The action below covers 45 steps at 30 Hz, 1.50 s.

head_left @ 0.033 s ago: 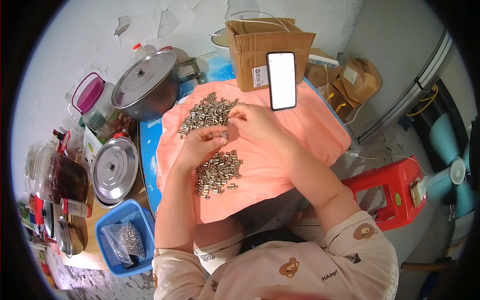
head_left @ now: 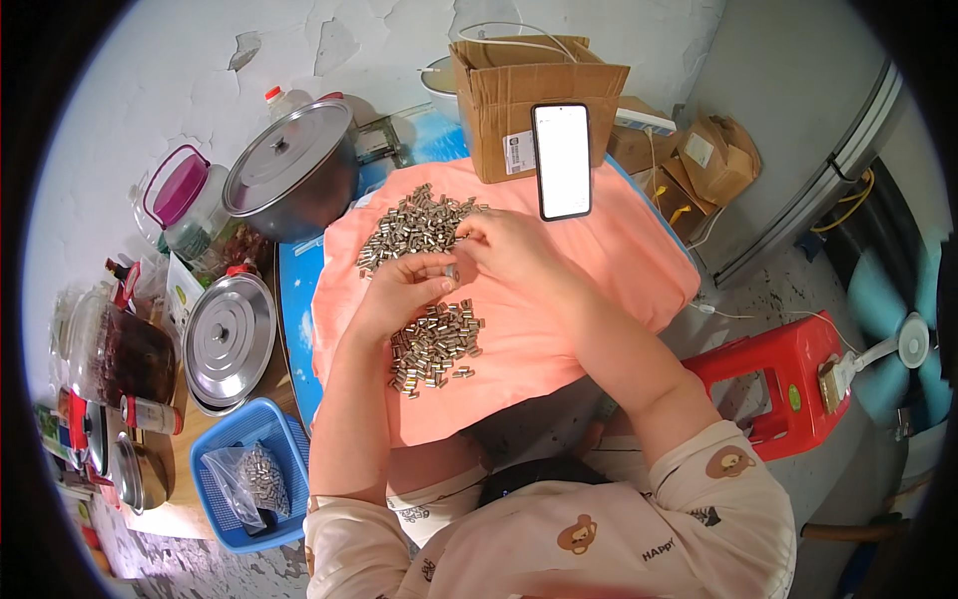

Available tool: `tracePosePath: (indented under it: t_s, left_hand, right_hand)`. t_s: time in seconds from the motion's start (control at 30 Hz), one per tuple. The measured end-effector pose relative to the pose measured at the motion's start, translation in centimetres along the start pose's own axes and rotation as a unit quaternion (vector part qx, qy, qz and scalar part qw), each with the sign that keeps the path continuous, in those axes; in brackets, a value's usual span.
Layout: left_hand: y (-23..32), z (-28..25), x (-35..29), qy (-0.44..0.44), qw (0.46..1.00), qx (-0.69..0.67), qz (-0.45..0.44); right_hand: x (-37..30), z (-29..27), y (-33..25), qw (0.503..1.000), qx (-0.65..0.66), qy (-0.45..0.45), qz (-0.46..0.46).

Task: Sorting and inspecting small metal components on a cloth.

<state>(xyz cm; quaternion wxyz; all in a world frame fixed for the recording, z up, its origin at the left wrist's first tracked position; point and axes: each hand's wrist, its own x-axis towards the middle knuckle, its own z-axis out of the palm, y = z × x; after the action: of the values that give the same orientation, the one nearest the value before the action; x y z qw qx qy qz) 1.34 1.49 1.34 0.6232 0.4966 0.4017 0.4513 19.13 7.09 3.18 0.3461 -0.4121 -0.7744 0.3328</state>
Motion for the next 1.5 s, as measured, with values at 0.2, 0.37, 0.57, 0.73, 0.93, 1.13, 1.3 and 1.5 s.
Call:
tracePosePath:
  t_s: [0.2, 0.37, 0.57, 0.73, 0.93, 1.13, 1.3, 1.5]
  left_hand:
    - [0.2, 0.4, -0.2, -0.044, 0.997, 0.062, 0.015]
    - [0.2, 0.2, -0.2, -0.014, 1.000, 0.025, -0.013]
    - [0.2, 0.3, -0.1, -0.013, 0.999, 0.031, -0.003]
    - [-0.3, -0.1, 0.0, -0.014, 1.000, 0.008, -0.006]
    - [-0.7, -0.3, 0.5, -0.011, 1.000, -0.018, 0.016]
    - [-1.1, -0.6, 1.0, 0.007, 0.990, -0.119, 0.080]
    - [-0.8, -0.7, 0.9, 0.019, 0.986, -0.147, 0.080]
    - [-0.3, -0.2, 0.7, 0.030, 0.991, -0.106, 0.081]
  right_hand:
    - [0.1, 1.7, 2.2, 0.953, -0.234, 0.017, -0.191]
    - [0.1, 1.3, 1.6, 0.934, -0.272, 0.112, -0.203]
    - [0.0, 0.9, 1.7, 0.941, -0.292, 0.062, -0.160]
    - [-0.2, 0.4, 1.8, 0.954, -0.264, 0.053, -0.134]
    - [-0.1, 0.3, 1.8, 0.948, -0.288, 0.047, -0.127]
    - [-0.1, 0.8, 0.2, 0.994, -0.063, 0.049, -0.081]
    - [0.1, 1.4, 0.6, 0.969, 0.224, -0.100, -0.035]
    - [0.2, 2.1, 1.5, 0.972, 0.212, -0.055, -0.086]
